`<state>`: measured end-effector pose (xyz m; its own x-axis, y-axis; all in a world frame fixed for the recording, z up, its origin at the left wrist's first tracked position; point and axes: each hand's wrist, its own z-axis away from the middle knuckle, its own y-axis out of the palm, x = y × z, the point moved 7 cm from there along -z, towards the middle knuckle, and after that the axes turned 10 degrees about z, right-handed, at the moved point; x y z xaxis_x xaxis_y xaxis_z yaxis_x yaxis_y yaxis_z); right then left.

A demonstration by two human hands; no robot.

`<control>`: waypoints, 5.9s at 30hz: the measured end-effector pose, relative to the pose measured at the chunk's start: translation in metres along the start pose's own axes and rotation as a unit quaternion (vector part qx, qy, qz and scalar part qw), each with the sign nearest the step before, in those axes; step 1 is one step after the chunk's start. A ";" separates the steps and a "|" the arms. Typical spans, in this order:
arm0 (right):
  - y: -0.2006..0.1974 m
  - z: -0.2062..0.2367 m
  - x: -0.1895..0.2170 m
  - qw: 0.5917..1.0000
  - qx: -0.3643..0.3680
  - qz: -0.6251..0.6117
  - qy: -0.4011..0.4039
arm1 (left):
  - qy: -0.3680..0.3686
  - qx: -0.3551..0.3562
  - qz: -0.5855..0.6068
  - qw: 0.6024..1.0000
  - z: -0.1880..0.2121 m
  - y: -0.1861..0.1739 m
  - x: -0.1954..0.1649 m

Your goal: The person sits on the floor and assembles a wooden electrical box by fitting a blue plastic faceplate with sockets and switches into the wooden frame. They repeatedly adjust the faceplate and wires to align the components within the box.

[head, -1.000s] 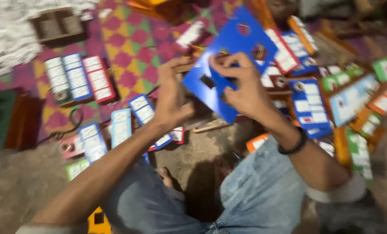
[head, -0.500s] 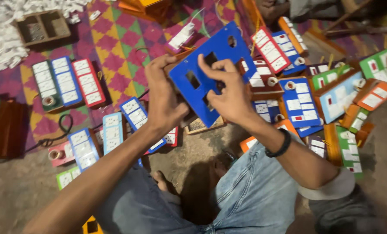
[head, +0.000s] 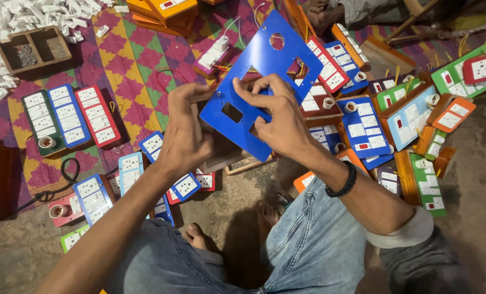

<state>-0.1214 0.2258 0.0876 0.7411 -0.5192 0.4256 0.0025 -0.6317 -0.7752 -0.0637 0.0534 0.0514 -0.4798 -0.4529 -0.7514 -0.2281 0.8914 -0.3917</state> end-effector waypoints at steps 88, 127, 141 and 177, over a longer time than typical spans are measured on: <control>-0.021 0.006 0.004 0.977 0.135 0.064 -0.153 | -0.005 0.303 -0.187 0.934 0.009 0.015 -0.016; 0.001 0.002 -0.009 0.990 0.141 -0.001 -0.005 | 0.022 0.163 -0.079 0.983 0.010 -0.009 -0.010; 0.003 0.002 0.010 0.972 0.153 0.096 -0.148 | 0.032 0.264 -0.081 0.961 0.015 -0.012 -0.013; 0.019 0.006 -0.011 0.981 0.178 -0.035 -0.070 | 0.015 0.214 -0.093 0.972 0.025 -0.015 -0.002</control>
<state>-0.1251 0.2230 0.0650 0.8160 -0.3812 0.4346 0.2725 -0.4094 -0.8707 -0.0383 0.0404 0.0457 -0.4905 -0.5986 -0.6333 0.0580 0.7027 -0.7092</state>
